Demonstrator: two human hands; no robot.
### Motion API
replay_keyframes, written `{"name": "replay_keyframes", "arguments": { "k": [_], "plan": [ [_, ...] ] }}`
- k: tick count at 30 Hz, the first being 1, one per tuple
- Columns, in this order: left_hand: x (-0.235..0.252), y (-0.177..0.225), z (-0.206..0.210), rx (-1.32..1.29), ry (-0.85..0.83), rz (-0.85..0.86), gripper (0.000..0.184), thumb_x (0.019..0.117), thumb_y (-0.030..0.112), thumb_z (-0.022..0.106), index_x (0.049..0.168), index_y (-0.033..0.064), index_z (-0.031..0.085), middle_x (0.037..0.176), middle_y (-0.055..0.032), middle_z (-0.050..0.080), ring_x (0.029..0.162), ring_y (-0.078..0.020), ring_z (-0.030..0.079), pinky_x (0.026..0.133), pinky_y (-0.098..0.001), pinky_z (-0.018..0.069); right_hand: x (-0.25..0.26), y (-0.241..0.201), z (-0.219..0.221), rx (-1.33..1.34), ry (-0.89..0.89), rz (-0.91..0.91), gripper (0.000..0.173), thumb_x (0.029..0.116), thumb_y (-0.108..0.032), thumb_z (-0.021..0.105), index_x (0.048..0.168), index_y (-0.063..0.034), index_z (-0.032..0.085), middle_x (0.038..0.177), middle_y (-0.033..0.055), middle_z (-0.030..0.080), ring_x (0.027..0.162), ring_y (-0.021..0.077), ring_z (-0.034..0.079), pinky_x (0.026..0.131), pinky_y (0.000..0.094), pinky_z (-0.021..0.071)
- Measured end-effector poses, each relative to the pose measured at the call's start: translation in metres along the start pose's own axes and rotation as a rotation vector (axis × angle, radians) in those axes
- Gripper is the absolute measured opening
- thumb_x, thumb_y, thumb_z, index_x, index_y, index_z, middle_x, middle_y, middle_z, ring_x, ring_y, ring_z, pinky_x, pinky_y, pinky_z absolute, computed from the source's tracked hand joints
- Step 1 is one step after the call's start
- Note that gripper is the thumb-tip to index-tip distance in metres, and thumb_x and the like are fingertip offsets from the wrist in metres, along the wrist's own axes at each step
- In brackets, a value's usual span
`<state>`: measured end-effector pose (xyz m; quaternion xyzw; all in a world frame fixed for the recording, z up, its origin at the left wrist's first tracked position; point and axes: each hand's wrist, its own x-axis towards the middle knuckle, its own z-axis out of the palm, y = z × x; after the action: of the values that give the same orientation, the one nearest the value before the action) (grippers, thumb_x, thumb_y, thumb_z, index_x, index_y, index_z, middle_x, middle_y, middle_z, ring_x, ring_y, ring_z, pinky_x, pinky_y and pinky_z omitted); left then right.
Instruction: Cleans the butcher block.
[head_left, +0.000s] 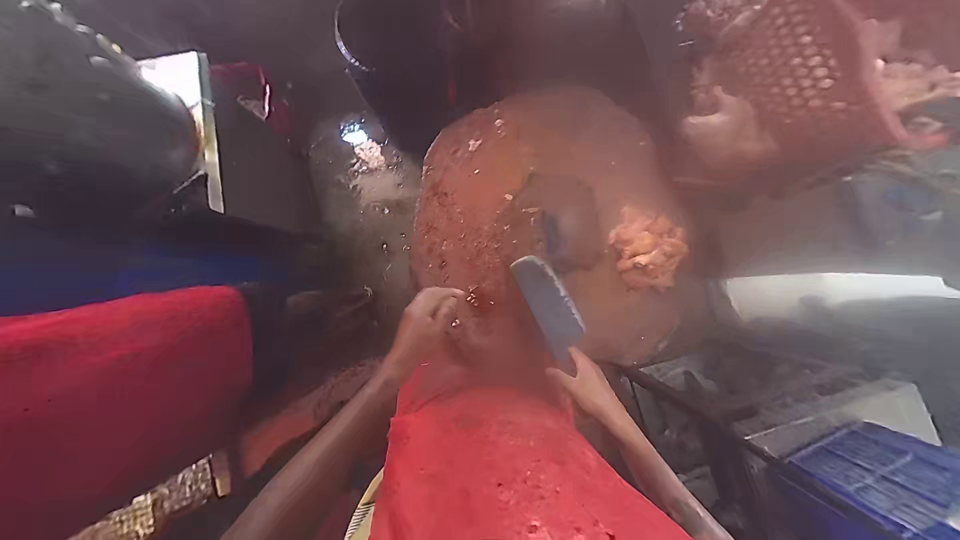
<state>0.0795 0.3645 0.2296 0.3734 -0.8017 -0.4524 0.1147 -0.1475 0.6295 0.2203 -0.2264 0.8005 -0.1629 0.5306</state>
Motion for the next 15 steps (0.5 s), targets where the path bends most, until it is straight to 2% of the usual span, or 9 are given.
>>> {"name": "replay_keyframes", "arguments": {
  "k": [1, 2, 4, 6, 8, 10, 12, 14, 15],
  "plan": [
    [-0.005, 0.003, 0.015, 0.009, -0.069, 0.104, 0.032, 0.1068, 0.024, 0.048, 0.119, 0.0091, 0.073, 0.122, -0.0067, 0.071, 0.121, -0.0169, 0.064, 0.109, -0.0387, 0.0489, -0.004, 0.001, 0.000, -0.044, 0.000, 0.000, 0.063, 0.0904, -0.049, 0.072, 0.135, -0.0083, 0.056, 0.112, 0.0141, 0.070, 0.094, 0.0241, 0.070, 0.088, 0.0492, 0.0575],
    [-0.007, 0.004, 0.034, 0.000, -0.120, 0.243, 0.030, 0.1069, 0.024, 0.050, 0.117, 0.0094, 0.074, 0.122, -0.0057, 0.072, 0.123, -0.0170, 0.063, 0.111, -0.0383, 0.0471, -0.009, 0.001, -0.003, -0.014, -0.019, -0.025, 0.057, 0.0922, -0.047, 0.071, 0.132, -0.0083, 0.058, 0.107, 0.0122, 0.070, 0.092, 0.0231, 0.070, 0.087, 0.0475, 0.0577],
    [-0.010, 0.008, 0.074, -0.038, -0.202, 0.507, 0.028, 0.1059, 0.023, 0.052, 0.115, 0.0089, 0.075, 0.126, -0.0058, 0.072, 0.130, -0.0209, 0.060, 0.117, -0.0416, 0.0426, -0.023, 0.005, -0.007, 0.266, -0.185, -0.084, 0.048, 0.1004, -0.037, 0.058, 0.138, -0.0074, 0.053, 0.091, 0.0072, 0.069, 0.071, 0.0178, 0.068, 0.067, 0.0370, 0.0610],
    [-0.004, 0.017, 0.107, -0.045, -0.287, 0.652, 0.024, 0.1035, 0.021, 0.057, 0.118, 0.0119, 0.073, 0.134, -0.0057, 0.068, 0.138, -0.0242, 0.053, 0.121, -0.0454, 0.0370, -0.031, 0.015, 0.002, 0.582, -0.364, -0.019, 0.047, 0.1068, -0.036, 0.042, 0.146, -0.0107, 0.040, 0.084, 0.0063, 0.064, 0.062, 0.0164, 0.062, 0.057, 0.0329, 0.0565],
    [0.005, 0.018, 0.137, -0.016, -0.377, 0.715, 0.030, 0.1021, 0.024, 0.058, 0.129, 0.0147, 0.069, 0.144, -0.0053, 0.062, 0.145, -0.0243, 0.046, 0.124, -0.0467, 0.0306, -0.039, 0.020, 0.014, 0.563, -0.279, 0.083, 0.040, 0.1091, -0.040, 0.034, 0.131, -0.0099, 0.050, 0.070, 0.0005, 0.055, 0.051, 0.0107, 0.052, 0.047, 0.0273, 0.0479],
    [0.002, 0.017, 0.158, 0.026, -0.508, 0.753, 0.039, 0.1017, 0.026, 0.059, 0.139, 0.0150, 0.063, 0.152, -0.0051, 0.054, 0.149, -0.0229, 0.040, 0.125, -0.0452, 0.0270, -0.064, 0.002, 0.009, 0.260, -0.211, 0.204, 0.038, 0.1105, -0.034, 0.031, 0.115, -0.0069, 0.057, 0.066, -0.0001, 0.054, 0.053, 0.0101, 0.051, 0.051, 0.0279, 0.0473],
    [-0.018, 0.011, 0.170, 0.034, -0.658, 0.835, 0.044, 0.0998, 0.028, 0.063, 0.142, 0.0132, 0.060, 0.154, -0.0055, 0.052, 0.149, -0.0225, 0.039, 0.125, -0.0432, 0.0273, -0.098, -0.045, -0.011, 0.122, -0.303, 0.421, 0.038, 0.1129, -0.022, 0.028, 0.111, -0.0004, 0.059, 0.075, 0.0050, 0.054, 0.063, 0.0144, 0.051, 0.065, 0.0323, 0.0473],
    [-0.038, 0.002, 0.176, -0.011, -0.764, 0.906, 0.047, 0.1000, 0.029, 0.065, 0.142, 0.0090, 0.060, 0.154, -0.0085, 0.052, 0.149, -0.0251, 0.040, 0.124, -0.0429, 0.0264, -0.114, -0.055, -0.014, 0.094, -0.340, 0.442, 0.037, 0.1128, -0.016, 0.028, 0.106, 0.0041, 0.058, 0.076, 0.0067, 0.053, 0.064, 0.0132, 0.050, 0.065, 0.0296, 0.0460],
    [-0.037, -0.001, 0.171, 0.027, -0.761, 0.875, 0.050, 0.1007, 0.033, 0.063, 0.144, 0.0095, 0.058, 0.155, -0.0076, 0.051, 0.149, -0.0239, 0.039, 0.125, -0.0427, 0.0254, -0.106, -0.058, -0.011, 0.086, -0.351, 0.410, 0.037, 0.1127, -0.016, 0.029, 0.109, 0.0068, 0.059, 0.081, 0.0097, 0.057, 0.067, 0.0135, 0.053, 0.068, 0.0289, 0.0476]
  ]
}}
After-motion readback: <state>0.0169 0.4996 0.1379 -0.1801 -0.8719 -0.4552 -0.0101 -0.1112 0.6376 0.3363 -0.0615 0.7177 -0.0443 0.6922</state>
